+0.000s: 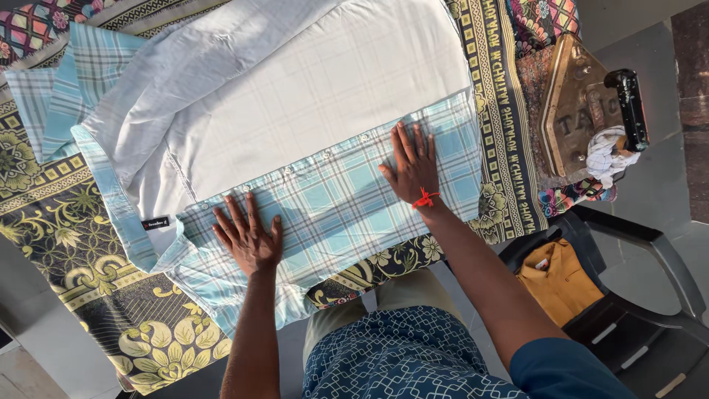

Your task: The person irons a plaid shirt and a white t-shirt on a patterned surface by hand using an iron, spreading and smoothing the garments.

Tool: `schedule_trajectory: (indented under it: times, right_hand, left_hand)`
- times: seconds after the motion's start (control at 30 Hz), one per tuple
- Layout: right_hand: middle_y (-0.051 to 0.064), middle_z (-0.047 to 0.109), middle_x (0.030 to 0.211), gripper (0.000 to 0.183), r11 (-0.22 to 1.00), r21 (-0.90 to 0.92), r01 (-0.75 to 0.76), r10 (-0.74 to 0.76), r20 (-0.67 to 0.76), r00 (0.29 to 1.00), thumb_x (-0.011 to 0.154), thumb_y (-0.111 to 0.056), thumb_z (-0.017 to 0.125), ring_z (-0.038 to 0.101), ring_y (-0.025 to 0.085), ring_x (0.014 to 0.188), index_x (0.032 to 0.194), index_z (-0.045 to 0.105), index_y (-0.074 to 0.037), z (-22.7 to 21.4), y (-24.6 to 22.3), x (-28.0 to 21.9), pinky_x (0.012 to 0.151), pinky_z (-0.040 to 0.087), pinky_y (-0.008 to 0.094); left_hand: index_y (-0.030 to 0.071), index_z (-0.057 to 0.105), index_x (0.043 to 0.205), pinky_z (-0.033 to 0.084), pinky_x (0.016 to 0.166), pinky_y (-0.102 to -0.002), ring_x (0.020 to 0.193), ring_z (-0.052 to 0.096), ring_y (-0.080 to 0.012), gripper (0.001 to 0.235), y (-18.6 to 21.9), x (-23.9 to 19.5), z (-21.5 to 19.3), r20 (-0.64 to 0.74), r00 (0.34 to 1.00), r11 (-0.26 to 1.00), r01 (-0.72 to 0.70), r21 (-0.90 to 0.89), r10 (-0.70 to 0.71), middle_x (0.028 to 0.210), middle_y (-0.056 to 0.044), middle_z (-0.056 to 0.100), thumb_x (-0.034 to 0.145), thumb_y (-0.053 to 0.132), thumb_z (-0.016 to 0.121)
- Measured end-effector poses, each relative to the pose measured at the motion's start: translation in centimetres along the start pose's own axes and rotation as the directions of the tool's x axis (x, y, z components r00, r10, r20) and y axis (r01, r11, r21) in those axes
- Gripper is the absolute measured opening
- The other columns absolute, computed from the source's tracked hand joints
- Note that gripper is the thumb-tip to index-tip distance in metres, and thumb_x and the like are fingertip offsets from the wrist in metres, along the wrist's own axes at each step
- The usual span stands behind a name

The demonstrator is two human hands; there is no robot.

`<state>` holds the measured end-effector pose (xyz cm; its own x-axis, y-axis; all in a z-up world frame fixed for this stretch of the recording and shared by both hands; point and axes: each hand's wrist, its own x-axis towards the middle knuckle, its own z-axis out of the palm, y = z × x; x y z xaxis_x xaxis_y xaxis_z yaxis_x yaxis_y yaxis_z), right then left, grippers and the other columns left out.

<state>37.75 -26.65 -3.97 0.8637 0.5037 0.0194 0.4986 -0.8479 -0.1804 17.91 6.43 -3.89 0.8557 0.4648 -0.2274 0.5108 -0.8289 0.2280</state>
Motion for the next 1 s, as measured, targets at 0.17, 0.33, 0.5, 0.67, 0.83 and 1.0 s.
schedule_trajectory:
  times: [0.17,0.33,0.5,0.67,0.83,1.0]
  right_hand:
    - [0.019,0.029,0.171,0.063,0.956,0.265,-0.124,0.182,-0.205,0.962,0.109,-0.020,0.060,0.031,0.045,0.156,0.164,0.038,-0.001,-0.3,6.0,2.8,0.127,0.024,0.064]
    - [0.003,0.062,0.128,0.027,0.967,0.044,-0.251,0.255,-0.155,0.955,0.099,-0.014,0.077,0.054,0.033,0.129,0.125,0.068,-0.019,-1.3,12.4,4.3,0.105,0.038,0.056]
    - [0.010,0.056,0.113,0.021,0.964,0.134,-0.230,0.249,-0.147,0.957,0.093,-0.022,0.084,0.054,0.037,0.111,0.105,0.068,-0.014,-1.3,15.6,5.3,0.089,0.043,0.054]
    - [0.008,0.058,0.112,0.023,0.953,0.082,-0.292,0.297,-0.057,0.953,0.094,-0.028,0.085,0.055,0.038,0.110,0.100,0.069,-0.012,-1.3,17.9,5.9,0.084,0.046,0.054]
    - [0.012,0.057,0.115,0.023,0.934,0.011,-0.357,0.357,-0.072,0.931,0.097,-0.025,0.084,0.055,0.039,0.110,0.105,0.067,-0.012,-2.7,15.8,7.1,0.085,0.044,0.057]
    - [0.010,0.056,0.141,0.043,0.988,0.101,-0.118,0.144,-0.324,0.935,0.094,-0.014,0.082,0.051,0.034,0.135,0.131,0.061,-0.012,-2.3,5.1,4.6,0.114,0.035,0.056]
  left_hand:
    - [0.030,0.027,0.166,0.004,0.129,-0.061,0.160,0.006,-0.0425,0.076,0.1,0.2,-0.2,-0.008,1.000,1.000,0.023,-0.021,-0.023,0.175,-0.012,0.014,0.102,0.069,0.037]
    - [0.030,0.026,0.166,0.004,0.129,-0.062,0.160,0.005,-0.0431,0.076,0.0,0.2,0.0,-0.005,1.000,0.999,0.019,-0.027,-0.019,0.174,-0.013,0.014,0.102,0.071,0.034]
    - [0.028,0.026,0.166,0.003,0.128,-0.062,0.159,0.004,-0.0439,0.076,0.1,0.6,-0.2,-0.026,1.000,1.000,-0.005,-0.023,0.004,0.174,-0.015,0.013,0.102,0.070,0.033]
    - [0.032,0.027,0.166,0.003,0.128,-0.063,0.160,0.004,-0.0425,0.073,0.4,0.6,-0.4,-0.023,1.000,1.000,-0.017,-0.022,0.017,0.174,-0.013,0.014,0.103,0.068,0.037]
    - [0.034,0.028,0.165,0.004,0.128,-0.064,0.160,0.005,-0.0415,0.071,0.5,0.5,-0.7,-0.015,1.000,0.999,-0.014,-0.038,0.013,0.174,-0.013,0.015,0.104,0.067,0.040]
    - [0.031,0.028,0.166,0.002,0.126,-0.066,0.159,0.005,-0.0447,0.070,0.7,0.8,0.0,-0.045,0.999,1.000,-0.018,0.000,0.018,0.174,-0.016,0.014,0.105,0.063,0.043]
